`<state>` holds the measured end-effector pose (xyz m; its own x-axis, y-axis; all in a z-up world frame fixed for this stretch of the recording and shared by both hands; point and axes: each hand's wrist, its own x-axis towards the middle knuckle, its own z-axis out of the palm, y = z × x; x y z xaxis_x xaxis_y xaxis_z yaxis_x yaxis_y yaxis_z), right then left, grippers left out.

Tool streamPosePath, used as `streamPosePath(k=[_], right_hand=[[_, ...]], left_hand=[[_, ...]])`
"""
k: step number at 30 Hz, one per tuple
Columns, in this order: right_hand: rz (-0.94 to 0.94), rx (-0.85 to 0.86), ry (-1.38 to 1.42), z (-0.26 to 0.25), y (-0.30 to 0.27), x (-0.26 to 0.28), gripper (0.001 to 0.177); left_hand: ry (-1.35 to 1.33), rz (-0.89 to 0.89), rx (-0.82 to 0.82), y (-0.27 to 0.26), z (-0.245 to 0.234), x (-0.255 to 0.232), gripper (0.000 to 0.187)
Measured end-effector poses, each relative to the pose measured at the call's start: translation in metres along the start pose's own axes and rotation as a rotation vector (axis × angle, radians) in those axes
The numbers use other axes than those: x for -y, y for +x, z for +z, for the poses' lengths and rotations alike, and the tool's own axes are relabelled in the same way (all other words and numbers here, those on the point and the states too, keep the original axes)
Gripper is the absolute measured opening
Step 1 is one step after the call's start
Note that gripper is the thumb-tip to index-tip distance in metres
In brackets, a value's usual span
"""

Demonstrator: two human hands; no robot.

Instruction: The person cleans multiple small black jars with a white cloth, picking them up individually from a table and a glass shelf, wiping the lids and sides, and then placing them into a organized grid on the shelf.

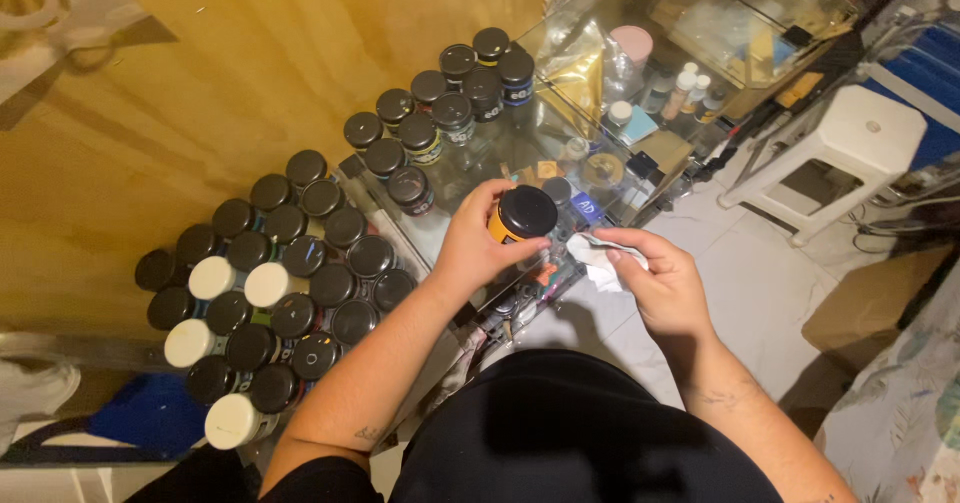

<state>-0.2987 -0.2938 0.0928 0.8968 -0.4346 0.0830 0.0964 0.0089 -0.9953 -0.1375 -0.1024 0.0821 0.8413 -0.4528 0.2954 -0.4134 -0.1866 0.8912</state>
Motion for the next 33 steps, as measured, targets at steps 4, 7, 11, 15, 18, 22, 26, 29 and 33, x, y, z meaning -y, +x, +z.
streamPosePath(k=[4,7,11,15,18,22,26,29,33], right_hand=[[0.060,-0.038,0.155,-0.003,0.008,-0.031,0.027],[0.096,-0.090,0.249,0.014,0.003,-0.011,0.027],[0.132,-0.096,0.220,0.018,-0.002,-0.016,0.026],[0.147,-0.107,0.198,0.014,-0.006,-0.029,0.025],[0.149,-0.141,0.188,0.012,-0.007,-0.026,0.025],[0.156,-0.160,0.178,0.005,-0.010,-0.039,0.026],[0.166,-0.179,0.188,0.003,-0.015,-0.053,0.025],[0.170,-0.181,0.202,0.004,-0.017,-0.052,0.026],[0.178,-0.166,0.216,0.002,-0.019,-0.059,0.026]], left_hand=[[0.207,-0.017,0.040,0.030,-0.049,0.003,0.084],[0.570,0.029,0.148,0.059,-0.071,0.023,0.083],[0.652,0.073,0.212,0.099,-0.078,0.116,0.089],[0.552,-0.019,0.279,0.110,-0.079,0.153,0.089],[0.595,-0.070,0.301,0.112,-0.076,0.166,0.092],[0.864,-0.037,0.356,0.113,-0.078,0.165,0.092],[0.946,-0.057,0.370,0.116,-0.082,0.174,0.093],[0.995,-0.060,0.377,0.116,-0.087,0.172,0.092],[1.002,-0.085,0.359,0.113,-0.094,0.157,0.093]])
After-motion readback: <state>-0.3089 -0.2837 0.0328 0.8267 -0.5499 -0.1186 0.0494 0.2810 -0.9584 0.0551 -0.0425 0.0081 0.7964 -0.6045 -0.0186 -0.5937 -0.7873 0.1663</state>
